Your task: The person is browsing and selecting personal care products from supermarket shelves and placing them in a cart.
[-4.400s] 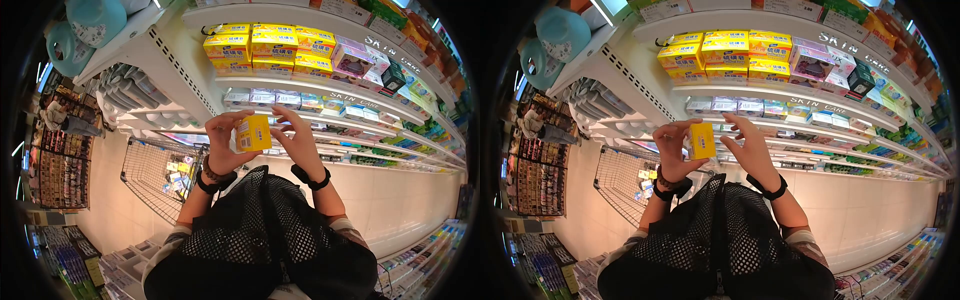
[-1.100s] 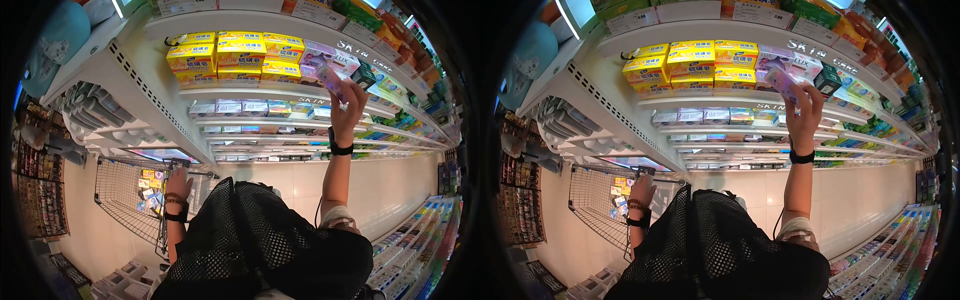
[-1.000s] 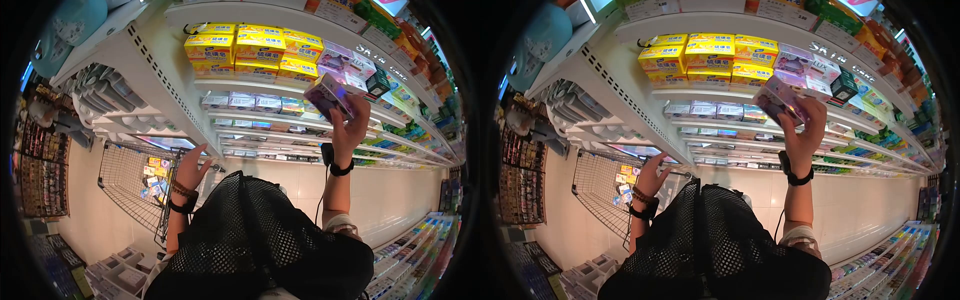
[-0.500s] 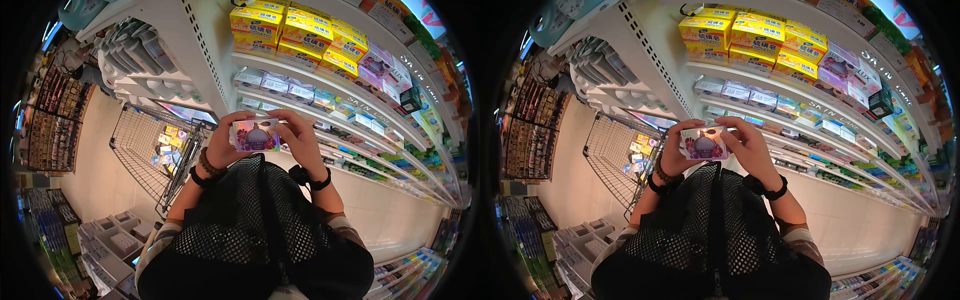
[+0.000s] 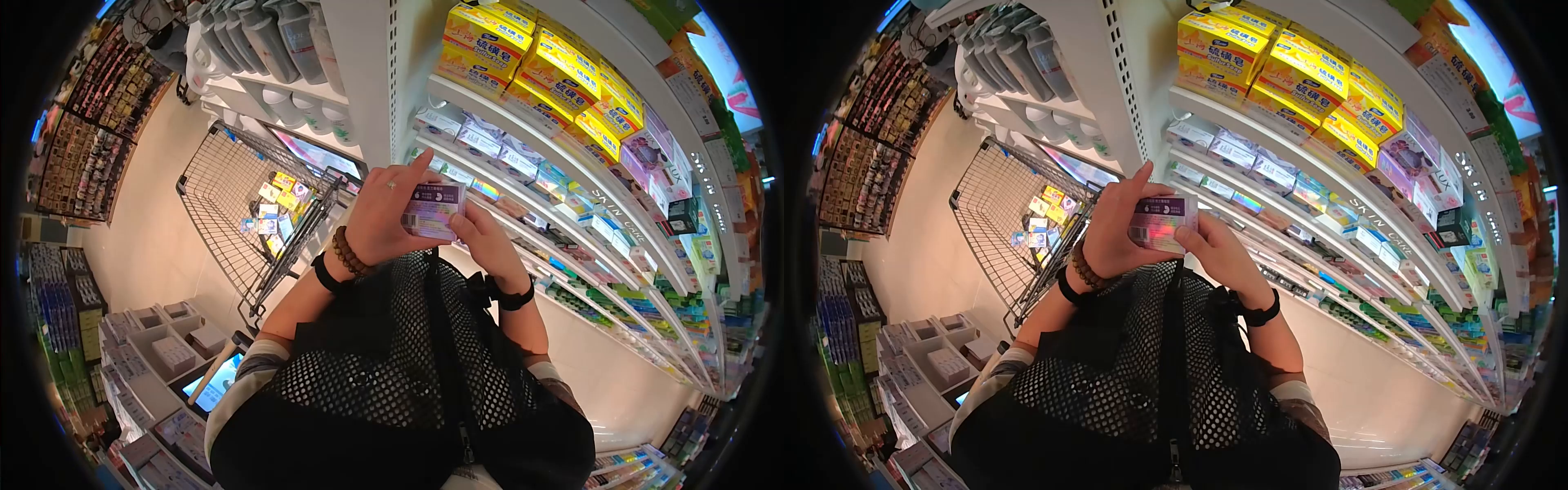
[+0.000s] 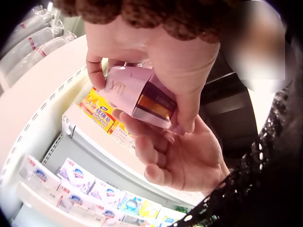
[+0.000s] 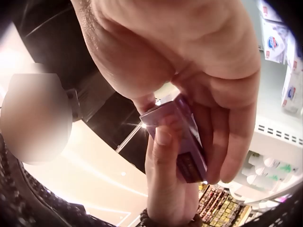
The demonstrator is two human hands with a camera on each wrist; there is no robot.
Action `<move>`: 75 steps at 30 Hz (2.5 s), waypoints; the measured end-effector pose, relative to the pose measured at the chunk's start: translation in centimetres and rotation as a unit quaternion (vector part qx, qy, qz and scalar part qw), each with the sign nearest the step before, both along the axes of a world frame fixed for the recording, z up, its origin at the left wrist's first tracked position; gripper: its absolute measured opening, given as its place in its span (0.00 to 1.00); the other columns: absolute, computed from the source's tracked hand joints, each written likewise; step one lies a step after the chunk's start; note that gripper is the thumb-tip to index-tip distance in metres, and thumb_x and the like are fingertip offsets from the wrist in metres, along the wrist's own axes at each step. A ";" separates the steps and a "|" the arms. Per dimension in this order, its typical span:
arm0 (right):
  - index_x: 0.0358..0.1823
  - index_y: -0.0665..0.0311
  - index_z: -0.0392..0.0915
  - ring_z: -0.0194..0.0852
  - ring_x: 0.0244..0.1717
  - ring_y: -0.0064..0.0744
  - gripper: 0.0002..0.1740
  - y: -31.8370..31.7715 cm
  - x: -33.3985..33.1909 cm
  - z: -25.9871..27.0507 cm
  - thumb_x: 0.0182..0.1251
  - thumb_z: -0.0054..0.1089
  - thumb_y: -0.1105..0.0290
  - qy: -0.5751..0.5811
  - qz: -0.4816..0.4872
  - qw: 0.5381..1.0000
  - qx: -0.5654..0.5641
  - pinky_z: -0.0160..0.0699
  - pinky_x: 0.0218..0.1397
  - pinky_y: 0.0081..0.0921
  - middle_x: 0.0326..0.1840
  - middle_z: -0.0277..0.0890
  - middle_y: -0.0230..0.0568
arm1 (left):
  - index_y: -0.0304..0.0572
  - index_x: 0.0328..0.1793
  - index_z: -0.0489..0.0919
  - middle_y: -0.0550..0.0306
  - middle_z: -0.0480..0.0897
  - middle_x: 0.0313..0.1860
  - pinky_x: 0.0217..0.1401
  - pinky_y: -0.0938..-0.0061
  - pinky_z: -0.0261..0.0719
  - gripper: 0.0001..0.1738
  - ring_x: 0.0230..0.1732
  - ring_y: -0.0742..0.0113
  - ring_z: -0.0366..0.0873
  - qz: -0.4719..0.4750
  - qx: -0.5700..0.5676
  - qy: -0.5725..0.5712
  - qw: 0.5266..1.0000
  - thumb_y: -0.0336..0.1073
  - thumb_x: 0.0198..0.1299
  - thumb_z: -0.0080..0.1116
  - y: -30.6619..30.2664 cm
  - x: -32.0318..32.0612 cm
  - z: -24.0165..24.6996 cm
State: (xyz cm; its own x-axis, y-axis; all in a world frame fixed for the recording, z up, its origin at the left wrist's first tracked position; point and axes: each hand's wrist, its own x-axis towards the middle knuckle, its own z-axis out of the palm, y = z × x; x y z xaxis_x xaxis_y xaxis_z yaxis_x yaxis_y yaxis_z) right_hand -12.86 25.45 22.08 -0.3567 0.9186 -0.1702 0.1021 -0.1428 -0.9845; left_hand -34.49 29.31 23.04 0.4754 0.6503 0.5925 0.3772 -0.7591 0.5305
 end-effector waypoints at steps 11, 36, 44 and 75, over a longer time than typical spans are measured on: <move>0.68 0.78 0.69 0.82 0.61 0.40 0.34 2.4 -6.2 -3.5 0.87 0.35 0.49 0.156 0.060 0.984 -0.057 0.78 0.70 0.38 0.62 0.77 0.52 | 0.45 0.67 0.74 0.49 0.76 0.65 0.61 0.60 0.81 0.41 0.62 0.46 0.78 0.096 -0.058 -0.020 0.993 0.32 0.43 0.78 -1.1 -7.7 -3.8; 0.22 0.59 0.81 0.75 0.35 0.38 0.14 9.2 -24.9 -19.7 0.65 0.65 0.63 -0.393 0.258 0.807 0.358 0.69 0.51 0.41 0.25 0.77 0.34 | 0.50 0.56 0.83 0.53 0.88 0.44 0.42 0.67 0.88 0.21 0.44 0.60 0.88 0.378 -0.700 0.220 0.565 0.52 0.64 0.64 -0.3 -48.6 -54.8; 0.20 0.59 0.79 0.75 0.35 0.38 0.14 9.7 -26.2 -19.9 0.62 0.66 0.63 -0.400 0.249 0.805 0.360 0.69 0.50 0.40 0.25 0.76 0.34 | 0.48 0.47 0.88 0.53 0.90 0.43 0.43 0.64 0.87 0.17 0.44 0.60 0.89 0.355 -0.701 0.273 0.555 0.51 0.61 0.66 -0.4 -50.5 -54.1; 0.45 0.64 0.85 0.82 0.46 0.49 0.08 -0.3 13.2 -20.3 0.69 0.61 0.73 -0.392 -0.345 0.816 0.247 0.79 0.52 0.42 0.43 0.85 0.46 | 0.39 0.70 0.69 0.34 0.82 0.52 0.48 0.48 0.84 0.28 0.48 0.34 0.83 0.239 -0.247 0.282 0.896 0.46 0.70 0.59 4.4 -7.8 -25.4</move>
State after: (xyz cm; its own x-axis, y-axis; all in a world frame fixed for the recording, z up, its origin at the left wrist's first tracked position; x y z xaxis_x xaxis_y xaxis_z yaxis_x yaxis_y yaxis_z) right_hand 0.35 25.17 1.75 0.3150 0.8809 0.3532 0.7918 -0.0388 -0.6096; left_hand -42.29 33.69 -2.31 0.2051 0.9762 -0.0710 0.9106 -0.1637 0.3794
